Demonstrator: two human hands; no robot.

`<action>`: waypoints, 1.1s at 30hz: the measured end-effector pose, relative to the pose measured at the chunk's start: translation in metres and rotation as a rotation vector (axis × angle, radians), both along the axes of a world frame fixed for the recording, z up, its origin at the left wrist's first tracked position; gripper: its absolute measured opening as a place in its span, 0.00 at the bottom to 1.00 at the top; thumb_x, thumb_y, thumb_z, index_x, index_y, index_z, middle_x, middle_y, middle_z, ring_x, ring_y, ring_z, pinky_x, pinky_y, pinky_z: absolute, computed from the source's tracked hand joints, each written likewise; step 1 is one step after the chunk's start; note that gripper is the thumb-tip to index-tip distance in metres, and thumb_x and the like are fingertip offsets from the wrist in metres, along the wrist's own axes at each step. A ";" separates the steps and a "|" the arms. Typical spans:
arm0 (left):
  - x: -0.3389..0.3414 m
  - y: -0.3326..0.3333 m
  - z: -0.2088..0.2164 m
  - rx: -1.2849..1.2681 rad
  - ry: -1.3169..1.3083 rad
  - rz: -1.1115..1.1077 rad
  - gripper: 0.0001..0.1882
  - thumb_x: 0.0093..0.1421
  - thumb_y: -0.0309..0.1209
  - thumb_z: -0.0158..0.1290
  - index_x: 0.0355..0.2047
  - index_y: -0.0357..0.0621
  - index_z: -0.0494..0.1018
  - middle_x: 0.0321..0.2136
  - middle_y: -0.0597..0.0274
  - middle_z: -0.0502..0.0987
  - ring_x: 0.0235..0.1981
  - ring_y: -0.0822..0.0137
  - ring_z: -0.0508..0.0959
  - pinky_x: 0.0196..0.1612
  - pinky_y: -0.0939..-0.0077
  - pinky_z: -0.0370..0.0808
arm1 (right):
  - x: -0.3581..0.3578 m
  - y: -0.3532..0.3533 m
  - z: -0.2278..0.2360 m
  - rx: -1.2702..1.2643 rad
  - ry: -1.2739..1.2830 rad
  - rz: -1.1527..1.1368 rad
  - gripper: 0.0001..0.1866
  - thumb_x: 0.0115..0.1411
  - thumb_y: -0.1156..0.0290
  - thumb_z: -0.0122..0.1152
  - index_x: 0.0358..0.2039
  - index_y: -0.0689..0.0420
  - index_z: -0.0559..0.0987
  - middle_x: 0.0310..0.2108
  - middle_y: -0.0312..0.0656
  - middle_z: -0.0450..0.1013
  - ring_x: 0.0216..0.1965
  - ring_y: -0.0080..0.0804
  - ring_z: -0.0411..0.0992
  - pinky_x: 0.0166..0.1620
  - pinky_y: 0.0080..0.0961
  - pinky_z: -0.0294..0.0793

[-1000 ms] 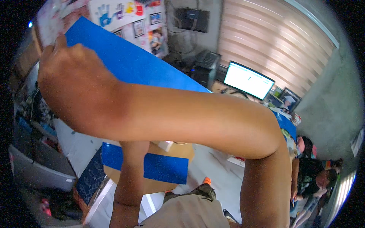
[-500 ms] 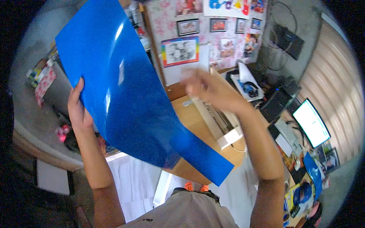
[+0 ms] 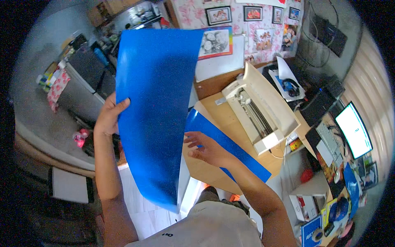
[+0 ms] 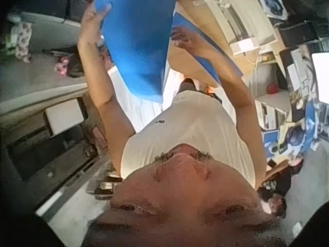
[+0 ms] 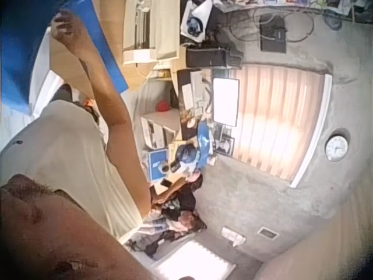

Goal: Operating a digital cutting machine to cut blue vinyl material.

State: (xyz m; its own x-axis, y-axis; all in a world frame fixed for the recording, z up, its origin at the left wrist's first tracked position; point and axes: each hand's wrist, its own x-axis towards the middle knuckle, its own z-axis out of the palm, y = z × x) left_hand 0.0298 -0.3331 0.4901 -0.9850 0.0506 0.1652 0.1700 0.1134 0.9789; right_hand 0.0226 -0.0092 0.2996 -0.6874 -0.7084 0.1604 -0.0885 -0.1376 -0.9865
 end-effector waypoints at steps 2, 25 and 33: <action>-0.022 -0.011 -0.041 -0.001 -0.078 -0.081 0.26 0.67 0.33 0.63 0.62 0.37 0.74 0.51 0.64 0.82 0.50 0.72 0.78 0.60 0.70 0.73 | 0.006 -0.003 -0.007 -0.020 -0.023 0.018 0.37 0.69 0.56 0.68 0.71 0.58 0.65 0.59 0.49 0.74 0.59 0.39 0.72 0.63 0.41 0.73; -0.280 0.061 -0.413 -0.573 -0.270 -0.558 0.30 0.64 0.30 0.66 0.65 0.38 0.72 0.57 0.56 0.79 0.57 0.63 0.78 0.61 0.67 0.74 | -0.068 -0.026 -0.288 0.054 -0.767 -0.894 0.21 0.75 0.54 0.57 0.38 0.62 0.80 0.33 0.42 0.78 0.36 0.32 0.79 0.43 0.31 0.81; -0.351 0.092 -0.523 -0.291 -0.378 -0.630 0.33 0.64 0.25 0.65 0.68 0.37 0.68 0.63 0.54 0.75 0.64 0.60 0.74 0.69 0.64 0.68 | -0.121 -0.015 -0.346 0.445 -0.562 -1.180 0.20 0.73 0.56 0.60 0.39 0.64 0.81 0.29 0.45 0.79 0.32 0.33 0.78 0.40 0.36 0.77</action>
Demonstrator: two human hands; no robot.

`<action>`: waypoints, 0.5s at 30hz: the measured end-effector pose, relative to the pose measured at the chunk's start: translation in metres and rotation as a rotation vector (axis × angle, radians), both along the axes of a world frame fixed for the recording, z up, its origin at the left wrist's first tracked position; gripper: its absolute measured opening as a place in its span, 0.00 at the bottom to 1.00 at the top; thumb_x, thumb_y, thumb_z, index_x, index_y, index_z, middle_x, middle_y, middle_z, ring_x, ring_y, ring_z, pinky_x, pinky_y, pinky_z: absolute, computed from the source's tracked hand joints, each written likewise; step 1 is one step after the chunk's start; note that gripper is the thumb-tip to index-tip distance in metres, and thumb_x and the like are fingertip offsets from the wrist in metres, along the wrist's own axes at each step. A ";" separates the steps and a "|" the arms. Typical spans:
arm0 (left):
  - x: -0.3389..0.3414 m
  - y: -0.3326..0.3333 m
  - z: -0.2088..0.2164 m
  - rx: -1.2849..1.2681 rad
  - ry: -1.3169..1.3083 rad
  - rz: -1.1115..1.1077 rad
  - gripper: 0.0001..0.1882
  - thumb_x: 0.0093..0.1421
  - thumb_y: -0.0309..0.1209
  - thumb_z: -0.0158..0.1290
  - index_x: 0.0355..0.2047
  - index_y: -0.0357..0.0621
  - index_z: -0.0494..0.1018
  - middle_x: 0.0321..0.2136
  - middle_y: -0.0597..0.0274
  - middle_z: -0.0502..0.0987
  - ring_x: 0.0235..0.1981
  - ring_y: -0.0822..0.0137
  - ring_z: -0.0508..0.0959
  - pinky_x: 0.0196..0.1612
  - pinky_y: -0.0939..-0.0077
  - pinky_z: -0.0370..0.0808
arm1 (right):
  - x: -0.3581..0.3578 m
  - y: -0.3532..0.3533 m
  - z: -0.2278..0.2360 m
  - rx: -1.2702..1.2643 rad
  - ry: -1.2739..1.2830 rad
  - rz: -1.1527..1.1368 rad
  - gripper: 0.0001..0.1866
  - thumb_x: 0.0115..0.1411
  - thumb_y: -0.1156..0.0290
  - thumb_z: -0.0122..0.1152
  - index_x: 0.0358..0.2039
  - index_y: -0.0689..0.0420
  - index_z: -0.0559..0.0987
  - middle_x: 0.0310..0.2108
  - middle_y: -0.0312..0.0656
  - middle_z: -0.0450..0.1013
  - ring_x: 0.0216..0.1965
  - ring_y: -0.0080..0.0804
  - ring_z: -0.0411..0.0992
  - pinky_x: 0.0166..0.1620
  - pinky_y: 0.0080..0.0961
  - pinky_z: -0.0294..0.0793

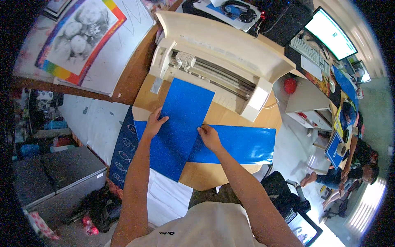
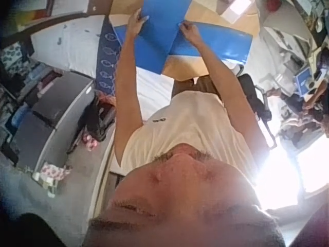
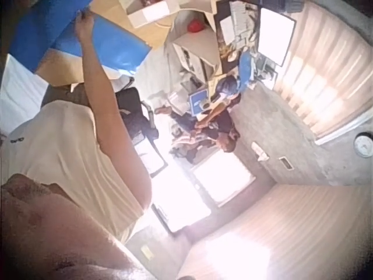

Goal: Operating a digital cutting machine to cut blue vinyl material.

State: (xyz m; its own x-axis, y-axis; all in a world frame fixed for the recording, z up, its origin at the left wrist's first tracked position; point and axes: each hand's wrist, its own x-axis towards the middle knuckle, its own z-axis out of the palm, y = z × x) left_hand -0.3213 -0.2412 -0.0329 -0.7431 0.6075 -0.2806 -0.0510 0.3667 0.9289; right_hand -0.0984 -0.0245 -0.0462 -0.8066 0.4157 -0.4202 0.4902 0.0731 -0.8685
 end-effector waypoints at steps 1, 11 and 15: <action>-0.010 -0.008 -0.017 -0.032 0.049 0.000 0.34 0.64 0.22 0.63 0.69 0.35 0.66 0.65 0.55 0.73 0.65 0.61 0.72 0.70 0.67 0.66 | -0.008 -0.004 0.005 0.110 0.001 0.019 0.20 0.72 0.56 0.61 0.41 0.64 0.81 0.31 0.47 0.80 0.33 0.34 0.78 0.41 0.37 0.77; -0.035 0.016 -0.021 -0.282 0.307 -0.136 0.38 0.67 0.36 0.63 0.73 0.41 0.62 0.71 0.43 0.65 0.73 0.50 0.65 0.73 0.61 0.62 | -0.024 0.021 -0.007 0.029 -0.190 0.066 0.23 0.71 0.52 0.63 0.42 0.64 0.83 0.32 0.48 0.79 0.36 0.34 0.77 0.43 0.35 0.77; -0.053 0.023 -0.023 -0.319 0.331 -0.192 0.40 0.67 0.40 0.63 0.74 0.41 0.60 0.72 0.43 0.64 0.73 0.49 0.64 0.73 0.60 0.63 | -0.032 0.024 -0.013 -0.083 -0.145 -0.003 0.24 0.71 0.52 0.62 0.40 0.65 0.83 0.31 0.50 0.81 0.34 0.40 0.80 0.42 0.38 0.78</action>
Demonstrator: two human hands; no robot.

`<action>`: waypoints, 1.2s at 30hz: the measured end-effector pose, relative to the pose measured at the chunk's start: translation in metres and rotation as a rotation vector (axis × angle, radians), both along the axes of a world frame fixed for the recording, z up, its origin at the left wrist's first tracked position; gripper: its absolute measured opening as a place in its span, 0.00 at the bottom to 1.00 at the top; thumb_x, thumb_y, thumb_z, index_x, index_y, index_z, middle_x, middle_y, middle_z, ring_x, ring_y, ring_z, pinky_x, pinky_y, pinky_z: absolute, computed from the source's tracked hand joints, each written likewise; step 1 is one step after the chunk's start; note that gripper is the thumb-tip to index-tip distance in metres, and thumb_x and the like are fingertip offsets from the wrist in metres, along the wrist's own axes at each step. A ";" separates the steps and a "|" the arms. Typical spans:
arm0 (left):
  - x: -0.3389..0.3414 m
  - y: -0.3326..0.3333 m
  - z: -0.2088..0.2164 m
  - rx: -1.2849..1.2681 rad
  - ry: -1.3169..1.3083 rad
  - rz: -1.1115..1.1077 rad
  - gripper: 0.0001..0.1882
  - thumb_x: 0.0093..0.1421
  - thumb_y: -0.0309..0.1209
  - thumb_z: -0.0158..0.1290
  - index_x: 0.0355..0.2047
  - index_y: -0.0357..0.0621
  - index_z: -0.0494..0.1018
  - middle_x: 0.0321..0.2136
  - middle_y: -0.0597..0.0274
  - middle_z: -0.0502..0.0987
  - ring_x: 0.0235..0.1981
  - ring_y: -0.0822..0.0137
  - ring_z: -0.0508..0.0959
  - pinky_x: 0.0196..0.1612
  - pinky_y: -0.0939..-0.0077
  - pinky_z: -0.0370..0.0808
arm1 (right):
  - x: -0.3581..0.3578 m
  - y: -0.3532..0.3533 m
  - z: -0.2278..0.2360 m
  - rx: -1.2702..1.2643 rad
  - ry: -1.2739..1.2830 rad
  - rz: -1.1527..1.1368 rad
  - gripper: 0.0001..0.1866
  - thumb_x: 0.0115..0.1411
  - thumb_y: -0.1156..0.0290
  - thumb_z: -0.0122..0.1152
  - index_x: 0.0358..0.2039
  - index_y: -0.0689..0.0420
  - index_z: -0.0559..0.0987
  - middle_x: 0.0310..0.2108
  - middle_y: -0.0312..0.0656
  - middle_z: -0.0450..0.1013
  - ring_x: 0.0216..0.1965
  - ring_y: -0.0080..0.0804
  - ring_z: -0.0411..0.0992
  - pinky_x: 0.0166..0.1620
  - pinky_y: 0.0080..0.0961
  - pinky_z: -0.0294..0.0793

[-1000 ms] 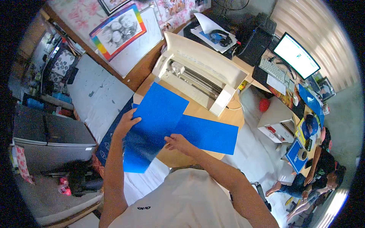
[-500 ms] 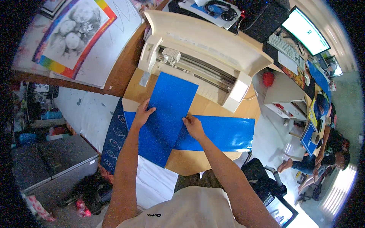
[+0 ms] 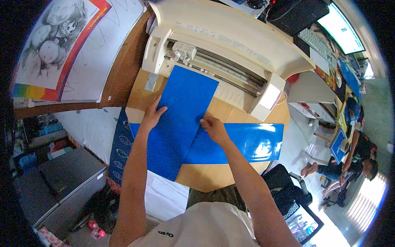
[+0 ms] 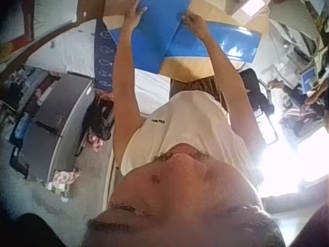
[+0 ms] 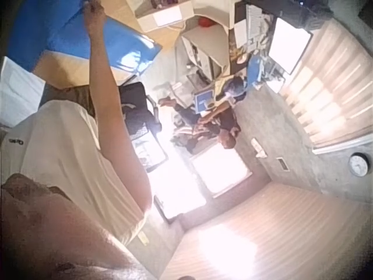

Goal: Operating a digital cutting machine to cut blue vinyl material.

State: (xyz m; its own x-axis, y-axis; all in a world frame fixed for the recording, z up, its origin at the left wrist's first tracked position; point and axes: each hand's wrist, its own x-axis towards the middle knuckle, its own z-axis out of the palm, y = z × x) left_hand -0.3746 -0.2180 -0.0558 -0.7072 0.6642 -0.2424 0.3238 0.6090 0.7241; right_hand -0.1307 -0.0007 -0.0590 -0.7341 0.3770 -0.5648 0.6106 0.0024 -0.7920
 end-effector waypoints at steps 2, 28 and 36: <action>-0.005 0.002 -0.001 0.020 0.016 -0.037 0.41 0.67 0.41 0.63 0.74 0.41 0.60 0.72 0.42 0.65 0.73 0.49 0.64 0.72 0.60 0.63 | -0.008 0.003 0.005 -0.021 0.010 -0.038 0.24 0.71 0.52 0.62 0.40 0.65 0.83 0.31 0.52 0.81 0.33 0.44 0.81 0.41 0.40 0.78; 0.014 0.089 0.049 -0.120 0.663 -0.211 0.39 0.66 0.51 0.58 0.73 0.55 0.63 0.74 0.47 0.57 0.74 0.38 0.56 0.74 0.27 0.46 | -0.068 0.048 0.031 1.090 0.124 0.366 0.35 0.64 0.61 0.68 0.71 0.41 0.68 0.74 0.34 0.58 0.74 0.48 0.54 0.74 0.68 0.47; 0.008 0.121 0.020 -0.102 0.671 -0.258 0.40 0.65 0.54 0.59 0.73 0.54 0.64 0.74 0.48 0.58 0.75 0.39 0.55 0.73 0.25 0.47 | -0.068 0.048 0.032 1.066 0.117 0.367 0.37 0.62 0.65 0.69 0.71 0.44 0.68 0.75 0.35 0.58 0.74 0.48 0.53 0.74 0.66 0.48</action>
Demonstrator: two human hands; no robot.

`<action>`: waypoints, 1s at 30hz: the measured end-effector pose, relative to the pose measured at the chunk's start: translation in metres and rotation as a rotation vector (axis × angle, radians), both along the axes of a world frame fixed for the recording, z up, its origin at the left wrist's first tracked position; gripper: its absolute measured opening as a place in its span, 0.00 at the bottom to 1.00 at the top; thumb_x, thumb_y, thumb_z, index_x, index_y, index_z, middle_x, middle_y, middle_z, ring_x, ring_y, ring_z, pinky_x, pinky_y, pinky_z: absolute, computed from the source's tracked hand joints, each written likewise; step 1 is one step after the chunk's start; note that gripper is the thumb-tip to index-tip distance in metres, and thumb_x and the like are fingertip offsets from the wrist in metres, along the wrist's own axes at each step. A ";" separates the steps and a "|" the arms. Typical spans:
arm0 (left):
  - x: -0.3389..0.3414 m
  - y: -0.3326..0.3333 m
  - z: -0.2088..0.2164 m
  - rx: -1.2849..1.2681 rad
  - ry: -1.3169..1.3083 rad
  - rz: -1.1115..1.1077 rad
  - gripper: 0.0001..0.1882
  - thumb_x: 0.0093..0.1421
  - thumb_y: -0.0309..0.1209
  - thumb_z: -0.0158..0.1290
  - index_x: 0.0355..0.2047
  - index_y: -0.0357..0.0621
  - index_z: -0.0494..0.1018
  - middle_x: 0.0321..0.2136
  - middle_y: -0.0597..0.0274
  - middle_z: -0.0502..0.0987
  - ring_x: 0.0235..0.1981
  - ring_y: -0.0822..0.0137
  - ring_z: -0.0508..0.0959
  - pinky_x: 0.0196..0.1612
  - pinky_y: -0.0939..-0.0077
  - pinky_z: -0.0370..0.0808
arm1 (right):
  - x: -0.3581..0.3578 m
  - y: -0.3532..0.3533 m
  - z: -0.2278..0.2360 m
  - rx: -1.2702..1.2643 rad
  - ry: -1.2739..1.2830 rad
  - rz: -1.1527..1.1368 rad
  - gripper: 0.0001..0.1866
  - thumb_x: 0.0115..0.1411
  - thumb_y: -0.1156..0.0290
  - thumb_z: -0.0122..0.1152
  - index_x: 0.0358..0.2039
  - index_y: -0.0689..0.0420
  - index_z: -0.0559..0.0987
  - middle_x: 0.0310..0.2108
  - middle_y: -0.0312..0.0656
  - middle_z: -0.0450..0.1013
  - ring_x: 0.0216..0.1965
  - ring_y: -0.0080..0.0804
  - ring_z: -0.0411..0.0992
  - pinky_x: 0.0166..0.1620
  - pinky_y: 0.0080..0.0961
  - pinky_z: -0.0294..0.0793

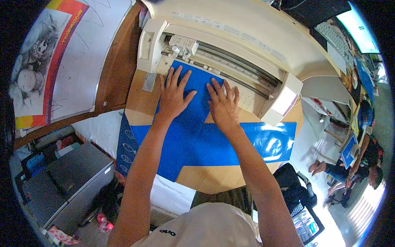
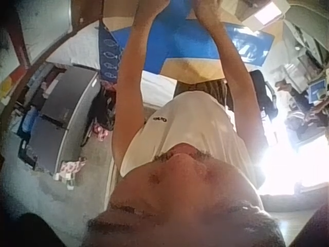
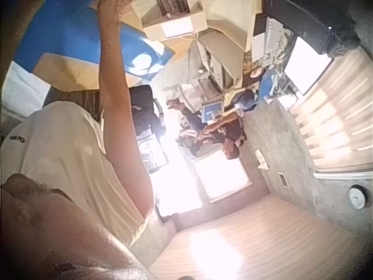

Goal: Operating a digital cutting machine to cut blue vinyl material.

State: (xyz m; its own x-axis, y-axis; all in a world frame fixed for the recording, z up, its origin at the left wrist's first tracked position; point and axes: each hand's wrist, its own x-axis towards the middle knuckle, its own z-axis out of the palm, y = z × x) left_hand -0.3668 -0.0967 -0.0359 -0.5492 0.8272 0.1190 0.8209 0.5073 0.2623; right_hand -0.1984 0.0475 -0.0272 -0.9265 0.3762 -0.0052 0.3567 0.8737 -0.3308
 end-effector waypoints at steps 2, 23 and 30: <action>0.000 0.004 0.000 0.004 0.004 0.005 0.40 0.65 0.54 0.59 0.72 0.53 0.65 0.74 0.49 0.58 0.76 0.40 0.54 0.73 0.26 0.48 | -0.001 0.001 -0.002 0.005 0.000 -0.010 0.37 0.62 0.65 0.69 0.71 0.45 0.68 0.75 0.35 0.57 0.74 0.49 0.54 0.74 0.65 0.48; 0.013 0.021 -0.008 0.126 -0.083 0.101 0.45 0.65 0.54 0.60 0.73 0.41 0.60 0.75 0.36 0.54 0.76 0.33 0.51 0.76 0.35 0.48 | -0.003 -0.002 -0.004 0.036 -0.009 -0.064 0.37 0.65 0.66 0.66 0.73 0.49 0.65 0.76 0.38 0.57 0.76 0.46 0.54 0.76 0.56 0.48; 0.015 0.022 -0.009 0.116 -0.072 0.121 0.45 0.65 0.55 0.59 0.73 0.41 0.60 0.75 0.36 0.54 0.76 0.33 0.51 0.75 0.34 0.48 | -0.001 0.000 -0.004 0.058 -0.008 -0.047 0.36 0.66 0.65 0.65 0.73 0.49 0.65 0.76 0.39 0.57 0.76 0.46 0.54 0.76 0.54 0.49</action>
